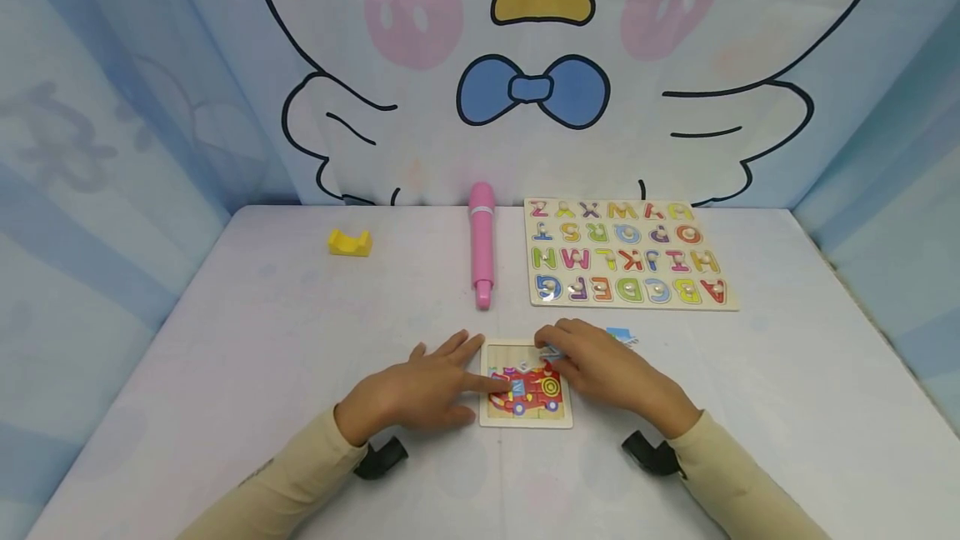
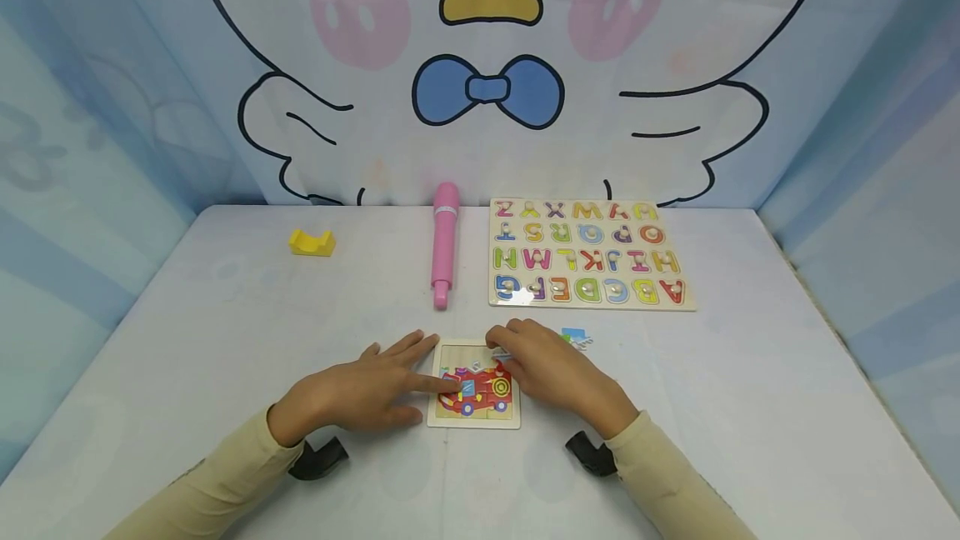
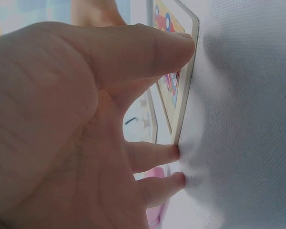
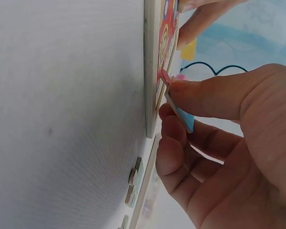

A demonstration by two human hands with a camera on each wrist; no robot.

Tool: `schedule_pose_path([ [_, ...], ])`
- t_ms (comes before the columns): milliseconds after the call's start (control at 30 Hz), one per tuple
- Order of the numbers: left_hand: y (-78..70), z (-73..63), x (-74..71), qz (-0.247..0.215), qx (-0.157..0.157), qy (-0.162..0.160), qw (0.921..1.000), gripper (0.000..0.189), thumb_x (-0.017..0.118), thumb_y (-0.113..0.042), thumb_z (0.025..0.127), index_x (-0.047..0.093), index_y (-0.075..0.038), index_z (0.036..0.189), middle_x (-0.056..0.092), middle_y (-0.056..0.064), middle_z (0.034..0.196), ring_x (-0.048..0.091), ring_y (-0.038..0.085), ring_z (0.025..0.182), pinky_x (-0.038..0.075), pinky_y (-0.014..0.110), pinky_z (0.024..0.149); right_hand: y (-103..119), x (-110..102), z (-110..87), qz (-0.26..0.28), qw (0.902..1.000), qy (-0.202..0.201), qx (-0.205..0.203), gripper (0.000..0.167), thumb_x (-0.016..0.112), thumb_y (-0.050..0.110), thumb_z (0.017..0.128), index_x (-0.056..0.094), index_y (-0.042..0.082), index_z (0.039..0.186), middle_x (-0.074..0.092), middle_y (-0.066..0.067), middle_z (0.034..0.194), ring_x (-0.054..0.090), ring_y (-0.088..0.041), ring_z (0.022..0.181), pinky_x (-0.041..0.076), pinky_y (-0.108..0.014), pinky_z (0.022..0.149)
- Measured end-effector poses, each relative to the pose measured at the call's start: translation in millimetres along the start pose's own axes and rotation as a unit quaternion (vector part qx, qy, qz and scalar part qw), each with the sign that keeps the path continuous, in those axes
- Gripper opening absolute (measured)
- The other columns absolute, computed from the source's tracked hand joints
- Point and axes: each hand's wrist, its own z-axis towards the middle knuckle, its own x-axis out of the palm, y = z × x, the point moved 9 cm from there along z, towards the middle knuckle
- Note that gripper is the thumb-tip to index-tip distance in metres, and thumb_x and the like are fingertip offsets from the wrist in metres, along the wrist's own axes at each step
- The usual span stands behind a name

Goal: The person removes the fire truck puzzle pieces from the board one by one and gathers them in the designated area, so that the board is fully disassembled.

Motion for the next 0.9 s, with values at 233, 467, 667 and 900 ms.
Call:
schedule_pose_path([
  [233,-0.5,1.0,1.1,-0.002,0.0,0.001,1.0,0.054,0.072,-0.029,0.097,0.056,-0.044,0.146,0.023,0.011,0.168,0.012,0.035,0.156,0.022,0.072,0.113,-1.6,-5.5,-1.3,0.026,0.9996,-0.012,0.002,0.024,0.069,0.005,0.096,0.068,0.009,0.12,0.069,0.0,0.111,0.06,-0.015,0.097,0.055,-0.04,0.089],
  [467,-1.1,0.9,0.3,0.001,0.001,0.003,1.0,0.054,0.071,-0.029,0.097,0.055,-0.044,0.146,0.023,0.011,0.168,0.012,0.035,0.156,0.022,0.072,0.113,-6.1,-13.0,-1.8,0.036,0.9991,-0.02,0.012,0.025,0.071,0.006,0.095,0.066,0.009,0.119,0.068,0.002,0.103,0.06,-0.013,0.089,0.055,-0.037,0.083],
  [667,-1.4,0.2,0.6,-0.001,-0.002,0.005,1.0,0.054,0.071,-0.029,0.097,0.055,-0.044,0.146,0.021,0.011,0.169,0.011,0.034,0.156,0.021,0.072,0.114,-17.8,-28.3,-5.1,0.054,0.9982,-0.016,0.02,0.016,0.073,0.002,0.093,0.069,0.011,0.106,0.064,0.008,0.091,0.056,-0.011,0.083,0.052,-0.034,0.078],
  [900,-0.6,0.2,1.0,0.002,0.0,0.002,1.0,0.054,0.07,-0.028,0.098,0.054,-0.044,0.147,0.02,0.011,0.169,0.01,0.034,0.156,0.02,0.072,0.114,-35.6,-55.0,-16.9,0.084,0.9958,-0.013,0.033,0.013,0.073,0.001,0.092,0.072,0.01,0.102,0.066,0.007,0.092,0.057,-0.012,0.084,0.052,-0.032,0.075],
])
